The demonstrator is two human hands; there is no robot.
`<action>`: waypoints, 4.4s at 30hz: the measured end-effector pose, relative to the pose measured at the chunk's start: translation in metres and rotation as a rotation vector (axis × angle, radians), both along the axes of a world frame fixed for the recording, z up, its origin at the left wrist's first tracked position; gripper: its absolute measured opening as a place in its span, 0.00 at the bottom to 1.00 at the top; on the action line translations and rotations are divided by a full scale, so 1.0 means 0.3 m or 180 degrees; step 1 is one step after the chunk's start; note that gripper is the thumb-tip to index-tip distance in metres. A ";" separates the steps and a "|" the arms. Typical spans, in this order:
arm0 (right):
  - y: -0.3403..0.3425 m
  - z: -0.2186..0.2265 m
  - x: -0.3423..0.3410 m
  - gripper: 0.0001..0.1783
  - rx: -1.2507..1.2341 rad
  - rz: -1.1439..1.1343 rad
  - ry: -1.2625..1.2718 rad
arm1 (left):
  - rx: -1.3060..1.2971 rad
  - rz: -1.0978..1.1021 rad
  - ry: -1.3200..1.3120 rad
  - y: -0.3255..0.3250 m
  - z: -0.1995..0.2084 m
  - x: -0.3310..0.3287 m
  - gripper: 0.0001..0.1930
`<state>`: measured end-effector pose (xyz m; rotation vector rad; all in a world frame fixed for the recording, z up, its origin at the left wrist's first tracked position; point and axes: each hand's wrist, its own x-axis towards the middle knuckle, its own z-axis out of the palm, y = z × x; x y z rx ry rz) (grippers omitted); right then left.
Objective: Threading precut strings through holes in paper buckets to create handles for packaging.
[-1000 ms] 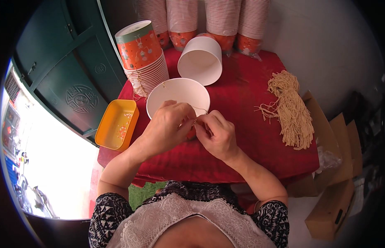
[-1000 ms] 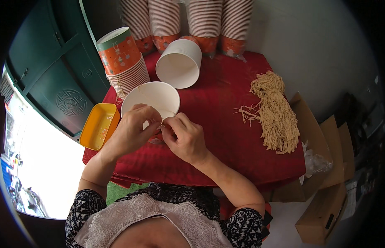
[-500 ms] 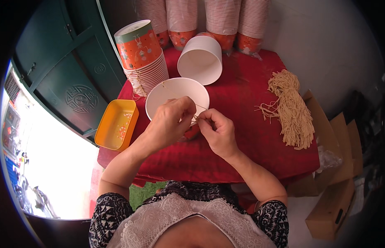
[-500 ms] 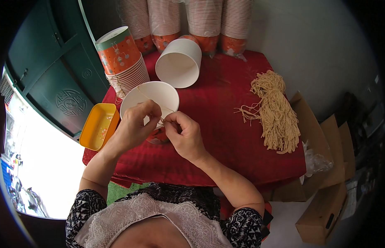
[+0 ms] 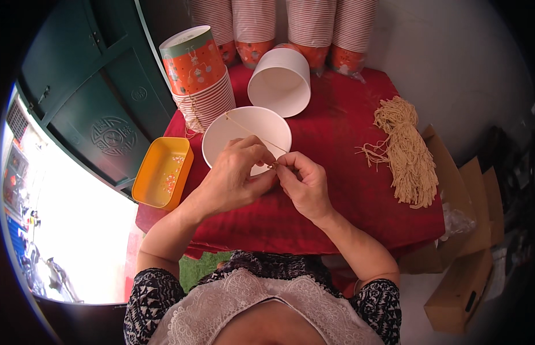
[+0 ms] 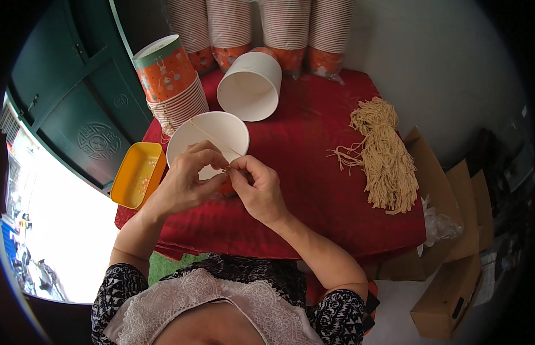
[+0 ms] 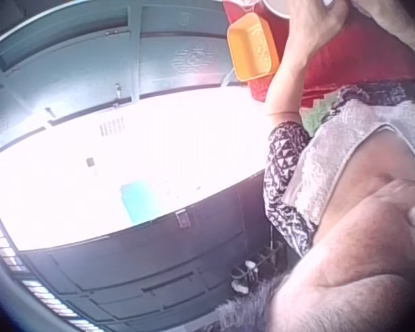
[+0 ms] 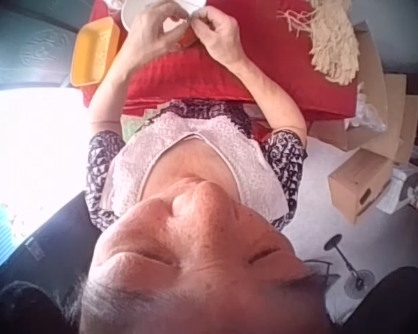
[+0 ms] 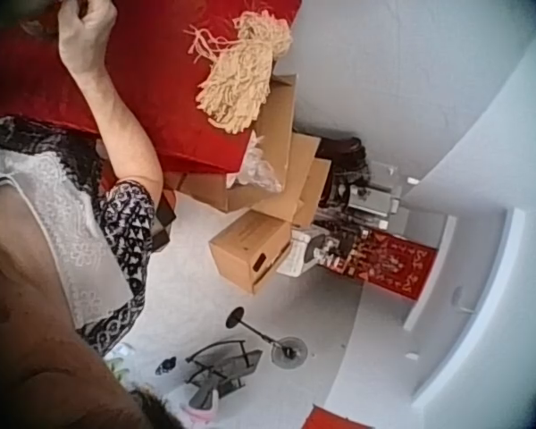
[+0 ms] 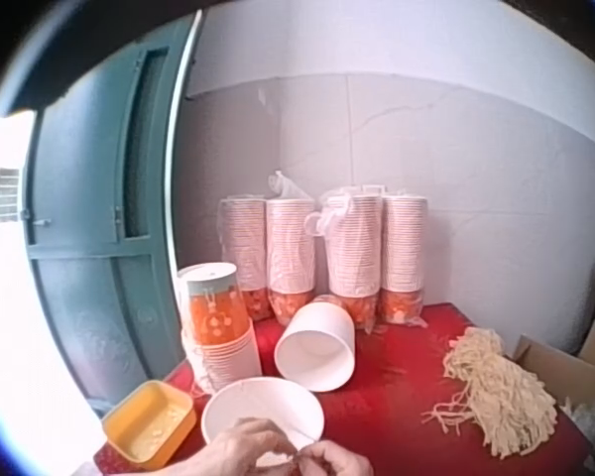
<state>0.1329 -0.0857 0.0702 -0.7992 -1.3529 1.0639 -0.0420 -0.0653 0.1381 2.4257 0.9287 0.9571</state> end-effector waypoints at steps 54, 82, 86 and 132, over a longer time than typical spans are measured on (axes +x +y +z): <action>-0.019 0.010 0.043 0.03 0.0685 -0.0515 -0.0873 | 0.0780 -0.0078 -0.0054 0.015 -0.048 -0.024 0.08; 0.005 0.040 0.113 0.07 0.2001 -0.0292 -0.1929 | 0.0514 -0.0039 0.0114 0.020 -0.043 -0.038 0.05; -0.020 0.074 0.103 0.12 0.1756 -0.0411 -0.2035 | 0.0661 -0.0012 0.0162 0.035 -0.054 -0.049 0.06; 0.206 -0.156 0.174 0.11 0.1645 -0.0985 -0.1527 | 0.1280 0.2403 -0.1420 0.055 0.296 -0.714 0.05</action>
